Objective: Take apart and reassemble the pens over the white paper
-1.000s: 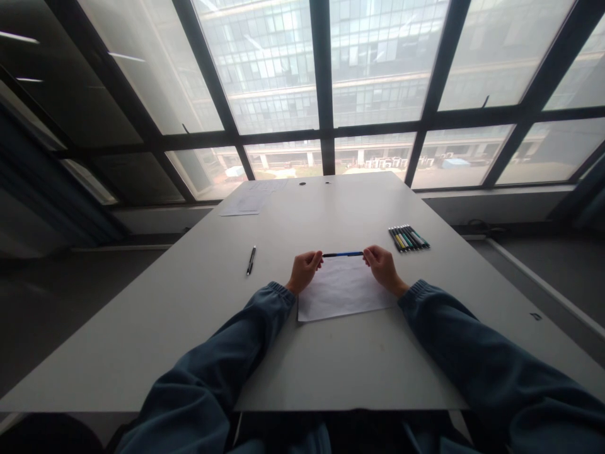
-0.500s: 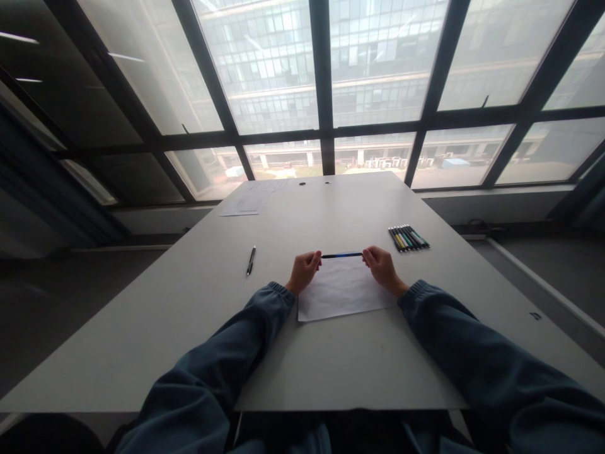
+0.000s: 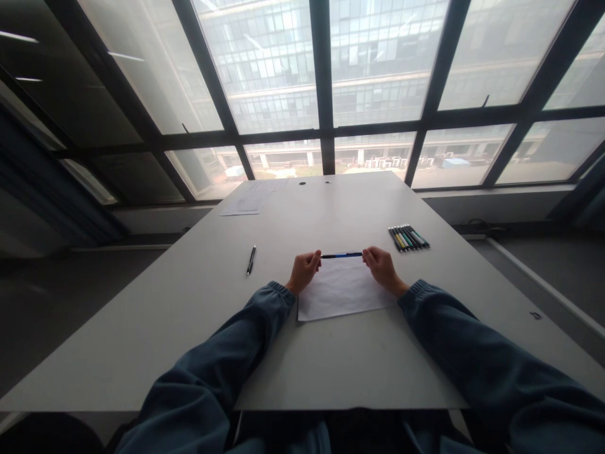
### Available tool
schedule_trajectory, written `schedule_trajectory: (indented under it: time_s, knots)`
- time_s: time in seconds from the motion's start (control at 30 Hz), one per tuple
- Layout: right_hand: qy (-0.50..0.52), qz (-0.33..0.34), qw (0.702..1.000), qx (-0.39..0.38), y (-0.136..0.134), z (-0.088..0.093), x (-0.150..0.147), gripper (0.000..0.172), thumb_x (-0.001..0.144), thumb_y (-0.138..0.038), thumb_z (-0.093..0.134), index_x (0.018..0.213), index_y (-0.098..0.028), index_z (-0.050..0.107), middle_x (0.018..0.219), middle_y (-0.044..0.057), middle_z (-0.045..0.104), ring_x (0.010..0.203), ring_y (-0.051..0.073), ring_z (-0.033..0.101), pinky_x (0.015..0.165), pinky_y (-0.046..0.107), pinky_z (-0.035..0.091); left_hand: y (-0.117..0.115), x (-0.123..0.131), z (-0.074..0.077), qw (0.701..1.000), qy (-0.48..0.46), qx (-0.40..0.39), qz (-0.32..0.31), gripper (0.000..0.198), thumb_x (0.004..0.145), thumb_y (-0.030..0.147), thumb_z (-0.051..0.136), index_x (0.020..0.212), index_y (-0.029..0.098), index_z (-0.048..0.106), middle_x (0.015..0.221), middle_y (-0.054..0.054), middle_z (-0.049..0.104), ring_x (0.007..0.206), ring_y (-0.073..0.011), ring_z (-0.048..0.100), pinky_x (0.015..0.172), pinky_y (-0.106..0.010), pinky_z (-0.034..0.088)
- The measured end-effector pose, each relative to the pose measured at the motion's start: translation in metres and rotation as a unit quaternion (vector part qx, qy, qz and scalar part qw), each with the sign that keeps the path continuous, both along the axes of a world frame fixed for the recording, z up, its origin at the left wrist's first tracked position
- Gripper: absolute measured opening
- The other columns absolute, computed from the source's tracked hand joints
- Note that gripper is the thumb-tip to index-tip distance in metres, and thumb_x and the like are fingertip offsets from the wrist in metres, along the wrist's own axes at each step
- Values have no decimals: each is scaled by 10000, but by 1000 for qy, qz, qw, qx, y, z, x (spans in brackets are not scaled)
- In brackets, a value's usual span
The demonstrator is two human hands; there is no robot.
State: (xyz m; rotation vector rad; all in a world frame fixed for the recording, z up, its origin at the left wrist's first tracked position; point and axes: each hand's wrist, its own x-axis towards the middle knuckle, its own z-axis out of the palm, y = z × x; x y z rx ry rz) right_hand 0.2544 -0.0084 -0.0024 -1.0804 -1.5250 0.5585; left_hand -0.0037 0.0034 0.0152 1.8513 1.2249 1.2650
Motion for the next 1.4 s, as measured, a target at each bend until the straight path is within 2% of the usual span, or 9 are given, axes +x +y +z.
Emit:
schedule_trajectory:
  time_s: [0.7, 1.4]
  knots:
    - [-10, -4, 1000, 7, -3, 3, 0, 416, 949, -451, 508, 632, -188, 563, 569, -3, 555, 537, 132, 485, 543, 265, 364, -1, 1, 1, 1000, 8, -3, 5, 629, 912, 618, 462, 496, 151, 535, 412, 15, 479, 398, -79, 430, 463, -207, 328]
    - [-20, -11, 1000, 6, -5, 7, -1, 479, 952, -495, 475, 575, -202, 506, 535, -13, 514, 516, 129, 448, 551, 271, 354, -1, 0, 0, 1000, 10, -21, -3, 665, 891, 662, 467, 475, 149, 551, 395, 5, 494, 378, -80, 451, 452, -204, 338]
